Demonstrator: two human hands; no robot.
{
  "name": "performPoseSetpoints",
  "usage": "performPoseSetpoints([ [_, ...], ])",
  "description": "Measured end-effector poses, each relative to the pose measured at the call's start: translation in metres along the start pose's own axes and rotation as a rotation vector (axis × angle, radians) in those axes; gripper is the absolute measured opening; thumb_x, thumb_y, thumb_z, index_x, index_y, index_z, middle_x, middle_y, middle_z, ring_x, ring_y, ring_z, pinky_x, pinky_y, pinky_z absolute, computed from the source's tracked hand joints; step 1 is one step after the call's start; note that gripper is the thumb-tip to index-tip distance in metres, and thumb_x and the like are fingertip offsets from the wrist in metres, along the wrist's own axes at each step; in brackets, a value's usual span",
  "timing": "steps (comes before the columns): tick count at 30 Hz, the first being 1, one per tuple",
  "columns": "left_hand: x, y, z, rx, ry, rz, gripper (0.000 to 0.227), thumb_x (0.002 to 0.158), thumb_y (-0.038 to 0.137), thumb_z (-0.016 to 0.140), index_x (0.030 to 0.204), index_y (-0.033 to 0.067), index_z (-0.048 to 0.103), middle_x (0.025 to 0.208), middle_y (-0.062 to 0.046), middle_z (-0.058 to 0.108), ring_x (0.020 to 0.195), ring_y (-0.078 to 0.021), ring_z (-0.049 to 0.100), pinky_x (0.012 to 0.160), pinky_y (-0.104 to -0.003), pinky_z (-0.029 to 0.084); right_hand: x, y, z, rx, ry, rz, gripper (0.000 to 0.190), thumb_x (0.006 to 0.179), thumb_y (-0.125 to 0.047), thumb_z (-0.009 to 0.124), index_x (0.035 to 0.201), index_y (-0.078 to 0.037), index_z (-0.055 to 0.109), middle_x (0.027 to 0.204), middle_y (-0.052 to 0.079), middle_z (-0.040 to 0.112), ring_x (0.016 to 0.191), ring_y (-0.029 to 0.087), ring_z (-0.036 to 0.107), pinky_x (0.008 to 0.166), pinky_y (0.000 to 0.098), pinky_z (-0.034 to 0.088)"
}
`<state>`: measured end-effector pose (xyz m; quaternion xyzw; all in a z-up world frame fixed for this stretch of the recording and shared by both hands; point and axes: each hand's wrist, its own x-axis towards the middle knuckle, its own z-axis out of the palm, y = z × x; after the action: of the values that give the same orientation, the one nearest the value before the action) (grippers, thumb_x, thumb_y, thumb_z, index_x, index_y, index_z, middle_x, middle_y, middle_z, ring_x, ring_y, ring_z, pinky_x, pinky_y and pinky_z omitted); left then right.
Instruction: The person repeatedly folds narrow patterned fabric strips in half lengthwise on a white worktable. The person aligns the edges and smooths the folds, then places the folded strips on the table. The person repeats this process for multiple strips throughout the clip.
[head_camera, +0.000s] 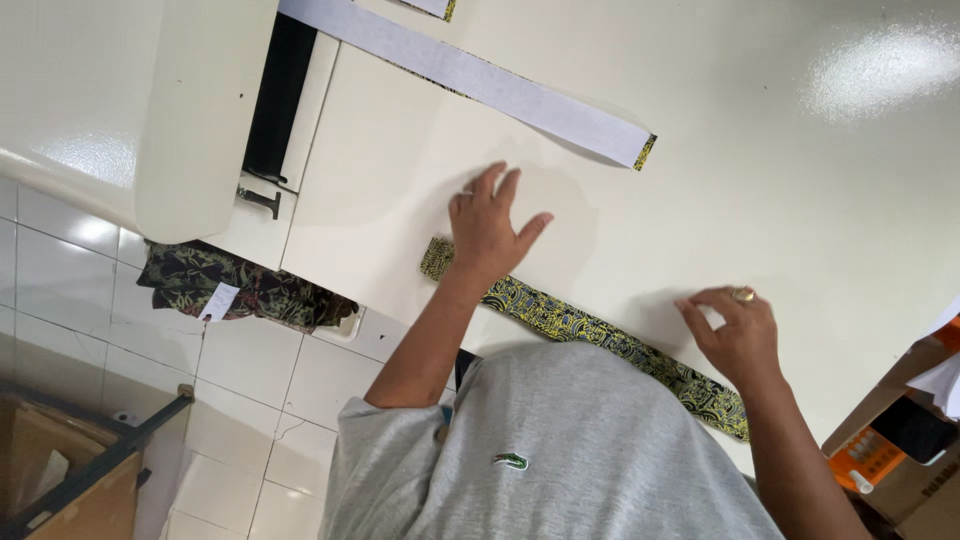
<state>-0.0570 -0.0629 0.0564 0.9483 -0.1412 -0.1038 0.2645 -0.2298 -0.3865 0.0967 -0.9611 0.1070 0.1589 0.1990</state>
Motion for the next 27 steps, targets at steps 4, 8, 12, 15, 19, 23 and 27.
performPoseSetpoints([
  [4, -0.036, 0.042, 0.015, -0.108, -0.129, 0.138, 0.068, 0.090, 0.055, 0.070, 0.134, 0.0040, 0.060, 0.138, -0.015, 0.056, 0.124, -0.0315, 0.056, 0.103, -0.054, 0.040, -0.046, -0.003, 0.004, 0.002, -0.258, 0.074, 0.040, 0.073, -0.041, 0.086, 0.096, -0.008, 0.079, 0.099, 0.010, 0.077, 0.091, 0.026, 0.071, 0.077, 0.0402, 0.056],
  [8, -0.054, 0.088, 0.035, -0.213, -0.186, 0.270, 0.064, 0.086, 0.053, 0.072, 0.131, 0.0080, 0.062, 0.134, -0.011, 0.062, 0.123, -0.0326, 0.060, 0.105, -0.051, 0.043, -0.062, -0.007, 0.013, 0.138, -0.347, 0.223, 0.036, 0.079, -0.033, 0.082, 0.108, -0.012, 0.079, 0.099, 0.009, 0.078, 0.088, 0.026, 0.073, 0.083, 0.0370, 0.058],
  [12, -0.064, 0.116, 0.052, -0.243, -0.274, 0.370, 0.064, 0.084, 0.054, 0.073, 0.130, 0.0099, 0.063, 0.132, -0.011, 0.063, 0.122, -0.0318, 0.061, 0.104, -0.051, 0.043, -0.064, -0.008, 0.017, 0.123, -0.308, 0.139, 0.025, 0.086, -0.024, 0.075, 0.108, -0.015, 0.080, 0.100, 0.008, 0.078, 0.088, 0.027, 0.073, 0.085, 0.0364, 0.058],
  [15, -0.070, 0.133, 0.060, -0.236, -0.398, 0.404, 0.068, 0.084, 0.056, 0.072, 0.133, 0.0102, 0.061, 0.133, -0.010, 0.062, 0.122, -0.0307, 0.060, 0.104, -0.050, 0.043, -0.068, -0.003, 0.005, 0.088, -0.328, 0.090, 0.022, 0.090, -0.023, 0.071, 0.109, -0.016, 0.079, 0.098, 0.007, 0.079, 0.086, 0.026, 0.074, 0.083, 0.0363, 0.058],
  [19, -0.078, 0.142, 0.063, -0.388, -0.467, 0.580, 0.072, 0.079, 0.059, 0.075, 0.129, 0.0092, 0.063, 0.127, -0.011, 0.067, 0.116, -0.0302, 0.063, 0.097, -0.049, 0.042, -0.080, 0.008, -0.008, 0.369, -0.234, -0.102, 0.024, 0.090, -0.023, 0.068, 0.108, -0.012, 0.079, 0.095, 0.008, 0.079, 0.081, 0.024, 0.074, 0.074, 0.0380, 0.058],
  [23, -0.067, 0.131, 0.041, -0.379, -0.819, 0.498, 0.047, 0.079, 0.053, 0.077, 0.105, 0.0141, 0.076, 0.094, -0.007, 0.076, 0.090, -0.0247, 0.071, 0.087, -0.041, 0.050, -0.083, 0.040, -0.014, 0.573, -0.408, 0.170, 0.028, 0.096, -0.029, 0.066, 0.104, -0.006, 0.080, 0.077, 0.010, 0.075, 0.068, 0.018, 0.069, 0.061, 0.0343, 0.056],
  [27, -0.047, 0.090, -0.011, -0.431, -0.862, 0.335, 0.040, 0.076, 0.046, 0.080, 0.090, 0.0083, 0.077, 0.072, -0.008, 0.071, 0.065, -0.0193, 0.065, 0.061, -0.036, 0.050, -0.088, 0.091, -0.030, 0.690, -0.397, 0.200, 0.029, 0.097, -0.027, 0.067, 0.105, -0.002, 0.080, 0.066, 0.011, 0.068, 0.055, 0.015, 0.055, 0.048, 0.0314, 0.047],
])
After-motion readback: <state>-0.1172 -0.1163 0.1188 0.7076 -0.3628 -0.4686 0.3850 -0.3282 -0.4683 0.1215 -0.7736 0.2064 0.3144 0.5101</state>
